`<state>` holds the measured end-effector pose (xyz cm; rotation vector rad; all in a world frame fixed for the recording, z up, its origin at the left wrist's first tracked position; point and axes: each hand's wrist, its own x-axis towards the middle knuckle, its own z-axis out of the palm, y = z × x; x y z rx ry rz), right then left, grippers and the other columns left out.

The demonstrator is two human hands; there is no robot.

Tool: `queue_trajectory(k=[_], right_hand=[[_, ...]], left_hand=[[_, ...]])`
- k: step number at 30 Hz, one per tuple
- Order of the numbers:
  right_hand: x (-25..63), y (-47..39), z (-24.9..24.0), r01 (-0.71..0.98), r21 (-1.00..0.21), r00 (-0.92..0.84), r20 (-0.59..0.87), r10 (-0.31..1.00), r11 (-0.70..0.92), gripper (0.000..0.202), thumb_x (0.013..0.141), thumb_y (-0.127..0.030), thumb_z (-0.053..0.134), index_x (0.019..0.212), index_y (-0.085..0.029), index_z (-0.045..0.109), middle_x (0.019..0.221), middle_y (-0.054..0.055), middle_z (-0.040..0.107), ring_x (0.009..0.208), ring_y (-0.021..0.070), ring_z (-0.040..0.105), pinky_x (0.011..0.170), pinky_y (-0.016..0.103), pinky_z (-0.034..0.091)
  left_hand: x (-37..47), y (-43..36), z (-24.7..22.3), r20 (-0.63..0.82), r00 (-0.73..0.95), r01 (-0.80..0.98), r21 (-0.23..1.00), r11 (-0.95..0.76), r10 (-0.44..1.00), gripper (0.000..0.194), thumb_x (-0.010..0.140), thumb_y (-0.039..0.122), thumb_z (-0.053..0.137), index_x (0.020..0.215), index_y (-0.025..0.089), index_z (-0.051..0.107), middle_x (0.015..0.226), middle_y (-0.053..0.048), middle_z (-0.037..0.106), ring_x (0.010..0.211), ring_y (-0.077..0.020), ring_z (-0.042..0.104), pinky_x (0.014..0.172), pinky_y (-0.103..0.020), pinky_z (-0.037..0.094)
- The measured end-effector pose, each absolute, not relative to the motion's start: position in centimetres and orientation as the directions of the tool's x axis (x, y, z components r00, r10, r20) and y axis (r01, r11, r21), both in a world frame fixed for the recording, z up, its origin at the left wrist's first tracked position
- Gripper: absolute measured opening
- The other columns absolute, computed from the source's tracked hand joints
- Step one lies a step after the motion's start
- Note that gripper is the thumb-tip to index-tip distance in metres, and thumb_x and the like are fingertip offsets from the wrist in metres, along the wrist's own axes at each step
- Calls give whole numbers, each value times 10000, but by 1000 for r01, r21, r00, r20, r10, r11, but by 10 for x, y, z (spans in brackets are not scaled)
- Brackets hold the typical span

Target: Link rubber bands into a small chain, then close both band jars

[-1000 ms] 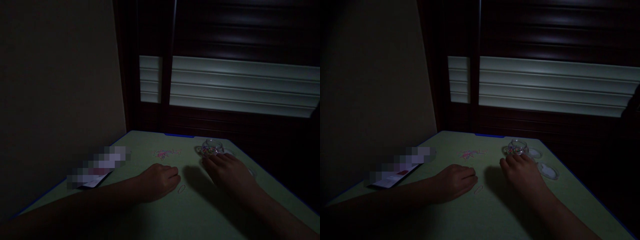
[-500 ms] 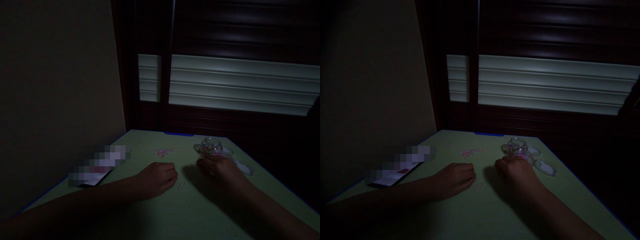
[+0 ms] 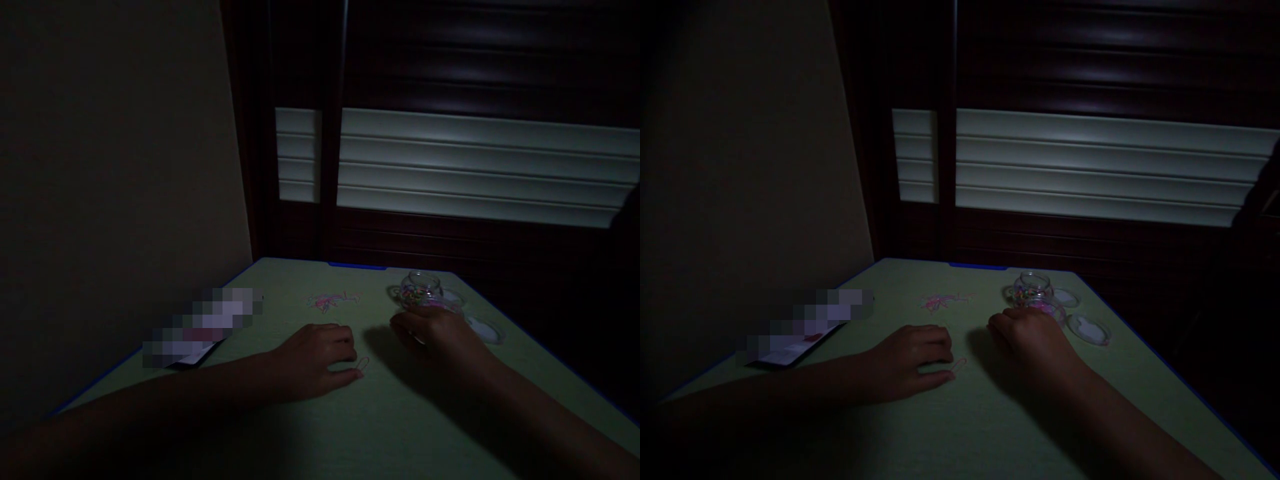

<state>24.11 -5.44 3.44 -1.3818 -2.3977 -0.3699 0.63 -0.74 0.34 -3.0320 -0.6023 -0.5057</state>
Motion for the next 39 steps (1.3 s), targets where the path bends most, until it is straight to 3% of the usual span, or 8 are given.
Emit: queue_trajectory(k=[7,22,26,32,39], right_hand=[[240,-53,32,868,28,-459,428,779,496,221,869,-192,415,860,-192,636,754,48,639,680,142,564,606,256,339],[238,-55,34,853,22,-482,412,773,521,210,857,-172,427,811,-184,632,713,46,628,668,134,562,609,247,337],[237,-57,35,847,-10,-486,390,782,531,206,853,-160,426,811,-176,627,714,49,623,653,124,552,600,240,329],[237,-55,32,845,1,-496,375,783,535,221,859,-173,412,735,-162,594,682,42,594,614,111,516,586,240,317],[231,-62,39,813,3,-546,351,760,582,226,886,-211,407,797,-167,610,709,38,598,638,112,518,597,242,316]], left_hand=[[7,-5,2,288,851,390,214,-895,440,174,870,286,499,896,179,634,883,-9,575,766,-101,557,686,-205,412],[10,0,-2,297,831,414,237,-879,471,135,874,224,470,870,175,595,885,-10,559,788,-106,542,693,-198,398],[10,-3,0,274,826,453,196,-870,492,106,879,228,449,878,185,546,901,-5,541,775,-110,531,678,-201,404],[12,-9,3,270,810,531,42,-846,521,170,930,226,320,941,175,482,953,-28,508,734,-114,525,650,-226,433],[13,-11,0,373,802,535,-103,-839,466,234,951,240,255,957,174,480,948,-34,499,734,-119,531,628,-243,459]])
